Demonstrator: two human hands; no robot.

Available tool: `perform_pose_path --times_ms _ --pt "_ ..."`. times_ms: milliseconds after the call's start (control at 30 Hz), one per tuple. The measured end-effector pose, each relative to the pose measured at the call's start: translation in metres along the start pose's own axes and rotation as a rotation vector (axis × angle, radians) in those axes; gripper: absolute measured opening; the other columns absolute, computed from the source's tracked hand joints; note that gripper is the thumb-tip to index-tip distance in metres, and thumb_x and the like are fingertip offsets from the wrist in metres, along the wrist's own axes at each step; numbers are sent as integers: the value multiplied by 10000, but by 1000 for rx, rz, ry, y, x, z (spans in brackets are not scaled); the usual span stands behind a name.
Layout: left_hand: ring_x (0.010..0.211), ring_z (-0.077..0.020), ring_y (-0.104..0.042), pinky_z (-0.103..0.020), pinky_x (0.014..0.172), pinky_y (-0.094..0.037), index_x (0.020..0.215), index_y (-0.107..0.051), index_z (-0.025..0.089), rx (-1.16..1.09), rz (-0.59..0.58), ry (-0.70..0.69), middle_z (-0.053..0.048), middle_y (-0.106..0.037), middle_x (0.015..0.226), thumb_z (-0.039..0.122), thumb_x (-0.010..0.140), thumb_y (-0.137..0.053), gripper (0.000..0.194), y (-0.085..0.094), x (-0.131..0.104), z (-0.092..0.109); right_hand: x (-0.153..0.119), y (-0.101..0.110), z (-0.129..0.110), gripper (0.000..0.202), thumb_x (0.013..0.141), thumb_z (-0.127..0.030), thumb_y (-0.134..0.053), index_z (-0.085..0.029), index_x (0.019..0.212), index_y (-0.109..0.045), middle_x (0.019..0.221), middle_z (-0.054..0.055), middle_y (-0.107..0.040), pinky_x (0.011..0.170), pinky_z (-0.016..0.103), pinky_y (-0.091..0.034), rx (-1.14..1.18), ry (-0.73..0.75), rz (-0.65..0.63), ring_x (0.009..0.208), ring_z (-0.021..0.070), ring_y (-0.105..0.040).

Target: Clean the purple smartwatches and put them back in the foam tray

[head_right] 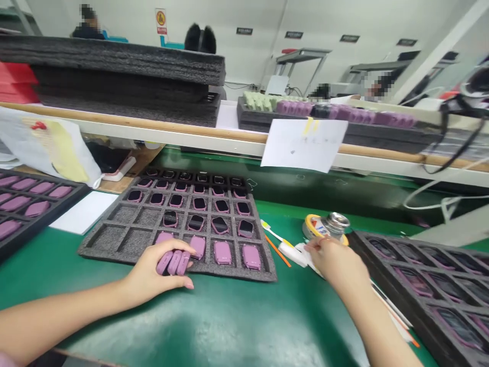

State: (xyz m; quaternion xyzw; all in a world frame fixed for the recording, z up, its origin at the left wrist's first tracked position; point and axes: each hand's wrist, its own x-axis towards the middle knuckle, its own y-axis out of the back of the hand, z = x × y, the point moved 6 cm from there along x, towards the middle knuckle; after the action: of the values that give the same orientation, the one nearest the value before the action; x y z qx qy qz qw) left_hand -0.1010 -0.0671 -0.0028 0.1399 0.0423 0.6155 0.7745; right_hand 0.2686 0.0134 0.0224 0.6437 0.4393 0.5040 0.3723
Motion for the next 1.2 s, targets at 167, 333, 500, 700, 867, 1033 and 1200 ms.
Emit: perform_pose_path --times_ms 167,333,500,700,867,1033,1200 --pt "1053 -247 -703 -349 965 -528 1030 -711 203 -22 -12 -34 -56 -750 1128 277 607 -922 478 -2 -2 7 -23 31 -74 333 811 -507 -445 -238 772 -637 732 112 -715 565 427 -527 166 125 122 626 299 -684" --pt "1019 -225 -703 -321 935 -516 1054 -696 195 19 -23 -42 -35 -761 1079 285 665 -888 443 0 -2 10 -84 36 -203 94 932 -264 -589 -253 882 -668 782 11 -736 615 256 -585 675 751 24 672 156 -710" --pt "903 -213 -688 -313 856 -518 1045 -685 204 55 5 30 -4 -755 977 318 647 -891 462 0 0 5 -94 22 -228 145 927 -88 -561 -215 949 -627 819 30 -685 664 248 -589 765 835 70 735 145 -679" --pt "876 -198 -672 -289 839 -507 1041 -682 202 58 10 48 6 -746 951 326 621 -910 494 -3 1 7 -95 21 -219 195 897 -41 -602 -209 994 -619 858 25 -695 736 242 -595 818 885 105 783 138 -683" --pt "875 -207 -675 -303 841 -510 1065 -678 210 108 -16 64 0 -744 959 314 650 -881 475 -2 0 6 -93 19 -217 157 918 -78 -588 -214 973 -643 871 26 -693 734 274 -597 839 815 93 798 149 -678" --pt "999 -251 -692 -337 909 -523 1063 -679 235 192 -50 52 -19 -753 1053 326 725 -772 361 2 7 7 -99 11 -222 96 960 -156 -574 -179 960 -667 899 41 -699 783 256 -579 848 893 -186 832 138 -655" --pt "1052 -287 -699 -374 928 -548 1053 -688 250 274 -5 51 -30 -759 1095 370 721 -751 359 7 10 6 -96 3 -217 51 942 -170 -606 -186 913 -644 860 26 -688 785 261 -566 928 770 -116 817 137 -645"
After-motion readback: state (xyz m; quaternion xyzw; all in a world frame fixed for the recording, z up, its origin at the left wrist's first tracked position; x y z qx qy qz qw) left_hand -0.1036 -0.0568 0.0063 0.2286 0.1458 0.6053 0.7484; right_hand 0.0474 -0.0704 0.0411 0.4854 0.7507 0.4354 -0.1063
